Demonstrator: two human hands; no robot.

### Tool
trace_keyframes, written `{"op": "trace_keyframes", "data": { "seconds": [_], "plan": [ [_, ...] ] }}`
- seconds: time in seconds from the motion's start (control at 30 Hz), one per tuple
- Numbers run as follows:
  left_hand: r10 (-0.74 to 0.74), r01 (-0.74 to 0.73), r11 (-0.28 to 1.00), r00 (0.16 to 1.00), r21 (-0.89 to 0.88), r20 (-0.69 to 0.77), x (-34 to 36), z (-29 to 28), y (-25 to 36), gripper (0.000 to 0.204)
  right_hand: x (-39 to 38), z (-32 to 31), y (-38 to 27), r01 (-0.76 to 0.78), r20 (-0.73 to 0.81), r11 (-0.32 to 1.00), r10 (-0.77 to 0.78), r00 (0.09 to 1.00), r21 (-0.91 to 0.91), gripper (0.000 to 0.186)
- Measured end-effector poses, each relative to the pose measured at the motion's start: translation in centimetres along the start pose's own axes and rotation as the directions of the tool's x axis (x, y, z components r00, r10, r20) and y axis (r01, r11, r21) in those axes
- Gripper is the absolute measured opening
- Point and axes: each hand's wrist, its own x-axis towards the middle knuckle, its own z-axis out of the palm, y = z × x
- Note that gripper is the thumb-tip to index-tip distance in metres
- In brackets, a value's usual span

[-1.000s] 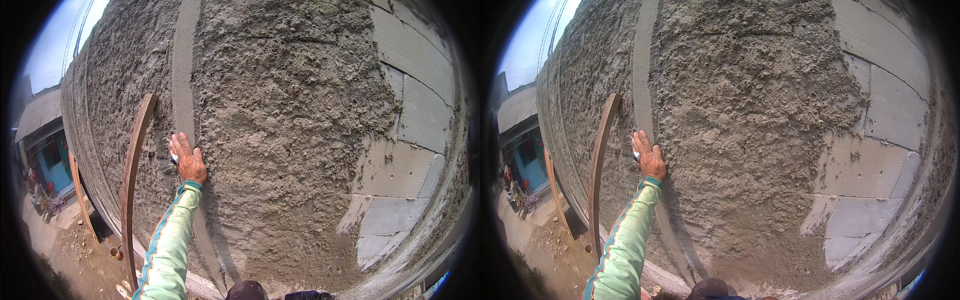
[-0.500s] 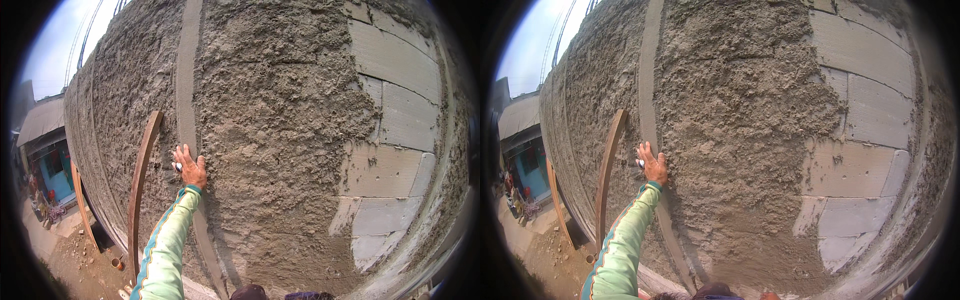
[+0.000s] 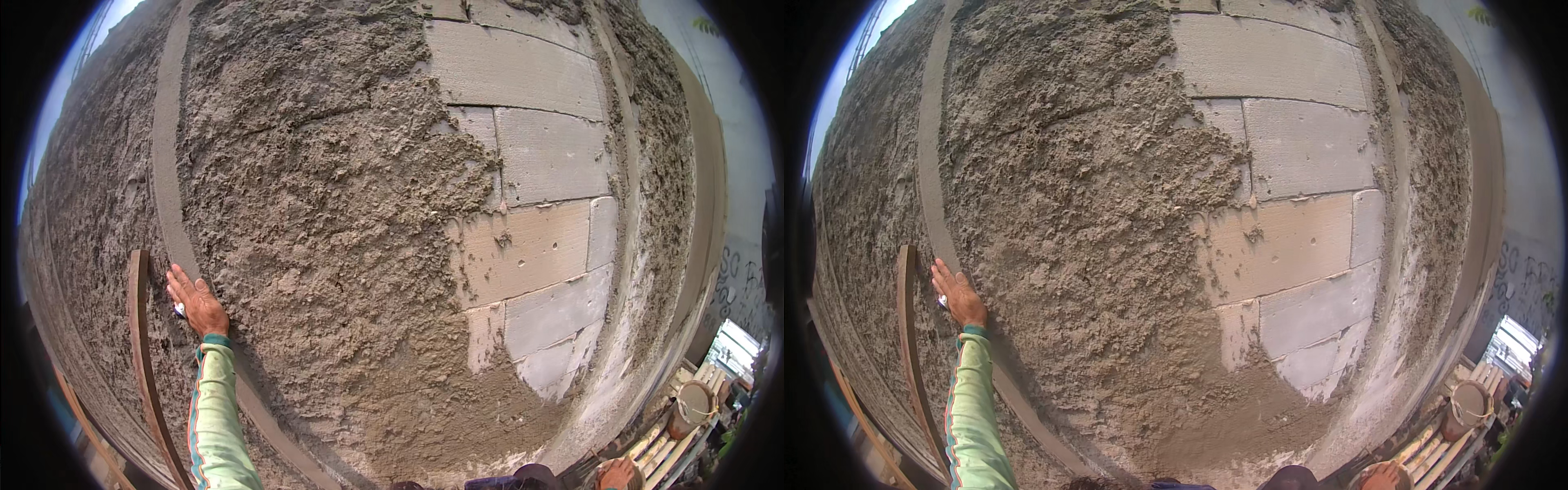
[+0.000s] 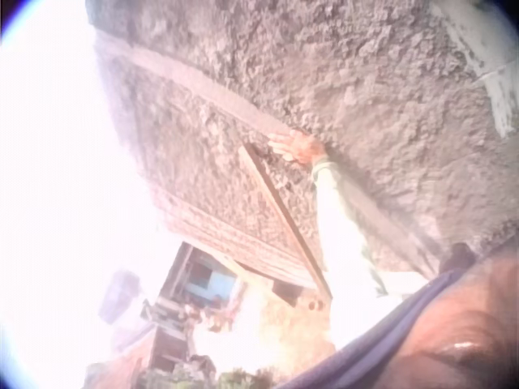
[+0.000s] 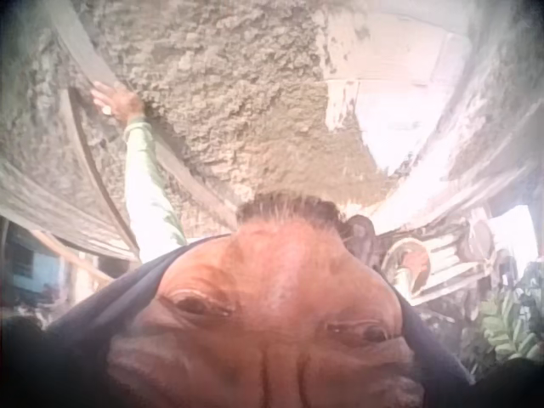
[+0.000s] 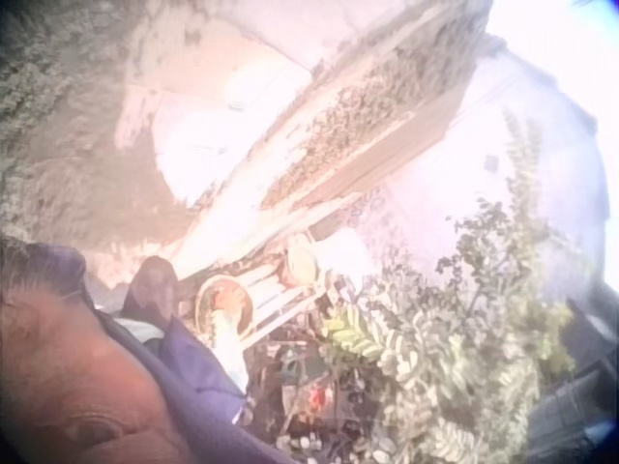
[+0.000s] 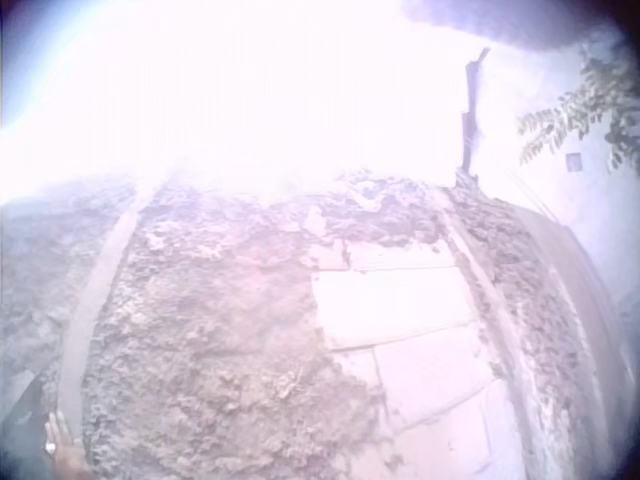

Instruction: The person scoops wet cement from a bucket using a trowel and applies it to a vertical wall. They repeatedly smooth the surface with the trowel and occasionally use their hand to wipe or adjust the plaster.

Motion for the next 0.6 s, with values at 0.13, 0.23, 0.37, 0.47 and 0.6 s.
{"op": "trace_keyframes", "data": {
  "seconds": [0.13,0.23,0.37,0.47,0.6],
  "plan": [
    [0.007,-0.007,1.0,1.0,0.004,-0.016,-0.1,-0.4,0.4,0.075,2.3,-0.5,1.7,-0.033,0.226,0.991,0.062,0.972,-0.131,0.032],
    [-0.009,0.008,0.998,1.0,0.068,0.017,-0.4,-1.0,0.5,0.074,3.9,-0.1,1.9,0.01,0.38,0.978,0.071,0.922,-0.207,0.032],
    [-0.002,0.001,0.998,1.0,0.057,0.018,-0.4,-1.2,0.6,0.07,5.8,0.8,1.2,0.081,0.52,0.958,0.076,0.85,-0.274,0.031],
    [-0.013,0.012,0.998,1.0,0.058,0.016,-0.2,-1.1,0.5,0.077,6.5,1.2,1.1,0.13,0.591,0.946,0.075,0.803,-0.297,0.03],
    [0.008,-0.008,0.999,1.0,0.037,0.007,-0.2,-0.4,-0.3,0.077,5.7,1.0,2.7,0.17,0.645,0.929,0.09,0.758,-0.33,0.03]
  ]
}}
